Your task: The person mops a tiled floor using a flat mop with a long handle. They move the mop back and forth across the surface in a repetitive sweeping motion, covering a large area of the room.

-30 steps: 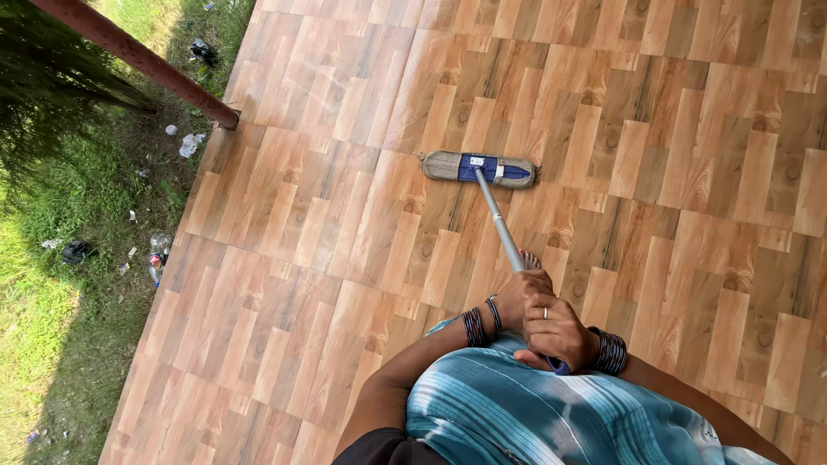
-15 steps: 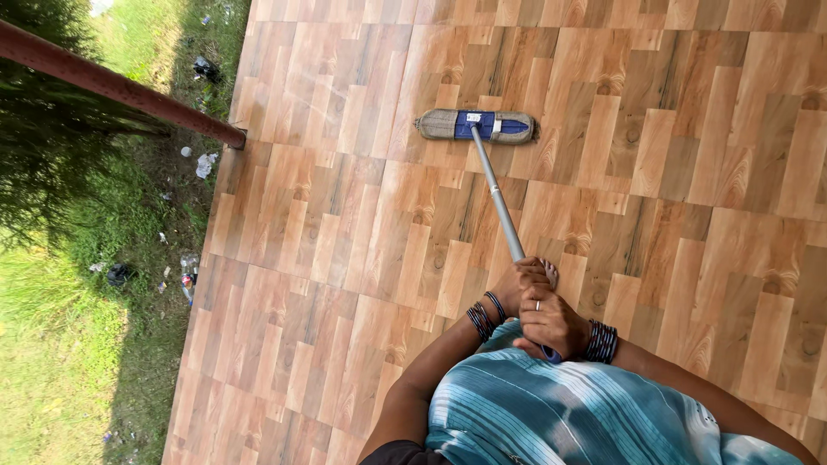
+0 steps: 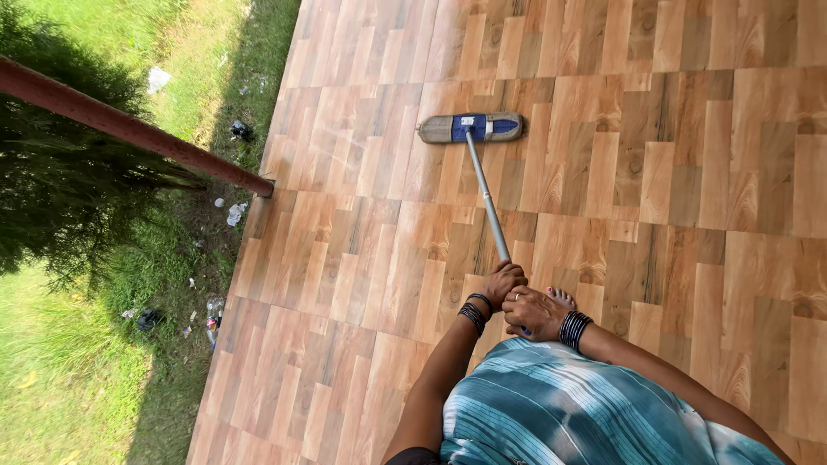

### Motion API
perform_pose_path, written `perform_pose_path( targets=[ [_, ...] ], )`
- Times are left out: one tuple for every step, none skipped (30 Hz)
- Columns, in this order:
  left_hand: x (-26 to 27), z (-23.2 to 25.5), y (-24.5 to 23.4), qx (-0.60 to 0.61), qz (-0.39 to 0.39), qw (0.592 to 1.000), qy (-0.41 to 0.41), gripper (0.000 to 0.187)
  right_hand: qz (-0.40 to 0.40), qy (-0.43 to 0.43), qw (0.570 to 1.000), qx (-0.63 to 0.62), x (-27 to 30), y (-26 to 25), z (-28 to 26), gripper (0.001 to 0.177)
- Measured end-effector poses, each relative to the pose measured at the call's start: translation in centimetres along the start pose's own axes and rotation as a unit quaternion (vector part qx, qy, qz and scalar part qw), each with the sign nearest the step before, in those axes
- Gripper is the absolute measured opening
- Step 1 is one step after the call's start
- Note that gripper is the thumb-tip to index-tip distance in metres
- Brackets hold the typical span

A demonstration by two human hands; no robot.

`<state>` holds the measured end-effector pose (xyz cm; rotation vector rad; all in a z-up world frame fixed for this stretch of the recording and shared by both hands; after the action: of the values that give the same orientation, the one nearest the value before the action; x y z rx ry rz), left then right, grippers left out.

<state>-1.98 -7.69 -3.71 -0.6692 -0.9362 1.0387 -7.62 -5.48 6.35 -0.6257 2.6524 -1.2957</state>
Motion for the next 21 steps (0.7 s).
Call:
perform_pose_path(
  targets=[
    [0.4, 0.6, 0.0, 0.001, -0.001, 1.0, 0.004, 0.014, 0.005, 0.001, 1.0, 0.004, 0.4, 0.3, -0.9, 0.031],
    [0.9, 1.3, 0.2, 0.005, -0.001, 1.0, 0.007, 0.015, 0.008, 0.001, 1.0, 0.007, 0.9, 0.2, -1.7, 0.031],
    [1.3, 1.9, 0.1, 0.008, -0.002, 1.0, 0.011, 0.016, 0.033, -0.002, 0.999, 0.004, 1.2, -0.7, -2.3, 0.032],
    [2.1, 2.8, -0.3, 0.006, 0.008, 1.0, 0.014, 0.016, 0.056, -0.007, 0.998, -0.005, 1.5, -1.4, -3.5, 0.033],
    [2.8, 3.6, -1.0, 0.003, 0.018, 1.0, 0.017, 0.017, 0.079, -0.012, 0.997, -0.014, 1.8, -2.1, -4.8, 0.034],
    [3.6, 4.5, -1.8, 0.0, 0.026, 0.999, 0.02, 0.017, 0.077, -0.01, 0.997, -0.018, 2.0, -2.9, -6.2, 0.033],
    [4.3, 5.6, -2.7, -0.002, 0.032, 0.999, 0.033, 0.022, 0.076, -0.007, 0.997, -0.023, 2.5, -4.1, -7.7, 0.033],
    [5.1, 6.8, -3.6, -0.003, 0.036, 0.998, 0.046, 0.026, 0.075, -0.003, 0.997, -0.028, 3.0, -5.3, -9.4, 0.032],
    [5.9, 8.1, -4.2, -0.004, 0.041, 0.997, 0.059, 0.031, 0.109, -0.033, 0.993, -0.034, 3.8, -7.1, -11.5, 0.032],
    [6.8, 10.0, -4.8, -0.008, 0.057, 0.994, 0.092, 0.029, 0.143, -0.062, 0.987, -0.042, 4.5, -8.7, -13.6, 0.033],
    [7.5, 11.8, -5.2, -0.012, 0.074, 0.989, 0.125, 0.028, 0.176, -0.091, 0.979, -0.049, 5.5, -10.2, -15.7, 0.034],
    [8.3, 13.4, -5.7, -0.017, 0.09, 0.983, 0.157, 0.026, 0.177, -0.105, 0.977, -0.054, 6.2, -11.0, -17.5, 0.036],
    [9.0, 15.0, -5.8, 0.007, 0.099, 0.979, 0.181, 0.027, 0.178, -0.118, 0.975, -0.059, 7.0, -11.6, -19.3, 0.039],
    [9.7, 16.7, -5.8, 0.028, 0.107, 0.973, 0.204, 0.029, 0.181, -0.133, 0.973, -0.062, 7.5, -12.2, -20.6, 0.042],
    [10.4, 17.9, -5.9, 0.048, 0.114, 0.966, 0.228, 0.031, 0.201, -0.147, 0.967, -0.057, 7.9, -12.9, -21.6, 0.042],
    [11.2, 18.4, -6.2, 0.074, 0.136, 0.956, 0.247, 0.03, 0.222, -0.16, 0.96, -0.055, 8.2, -13.2, -22.6, 0.042],
    [11.9, 18.6, -6.5, 0.1, 0.158, 0.946, 0.266, 0.028, 0.242, -0.173, 0.953, -0.053, 8.6, -13.3, -23.1, 0.042],
    [12.7, 18.8, -6.5, 0.127, 0.179, 0.933, 0.284, 0.026, 0.248, -0.183, 0.949, -0.066, 8.5, -13.0, -23.4, 0.042],
    [12.8, 18.8, -6.4, 0.135, 0.197, 0.933, 0.268, 0.024, 0.253, -0.194, 0.944, -0.079, 8.1, -12.8, -23.5, 0.043],
    [12.9, 18.8, -6.3, 0.144, 0.214, 0.933, 0.25, 0.024, 0.258, -0.204, 0.939, -0.095, 7.9, -12.6, -23.4, 0.043],
    [12.9, 18.6, -6.5, 0.152, 0.232, 0.932, 0.232, 0.025, 0.268, -0.211, 0.936, -0.089, 7.9, -12.6, -23.2, 0.043]
  ],
)
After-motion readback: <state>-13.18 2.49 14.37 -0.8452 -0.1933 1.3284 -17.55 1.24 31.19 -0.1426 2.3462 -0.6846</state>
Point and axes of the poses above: each hand's wrist, its own x-axis away from the middle knuckle, its own y-axis out of the palm, z = x × y, the point moved 9 cm from there along -x, towards the middle knuckle, and after that the axes turned 12 degrees about -z, right-handed, at the moved point
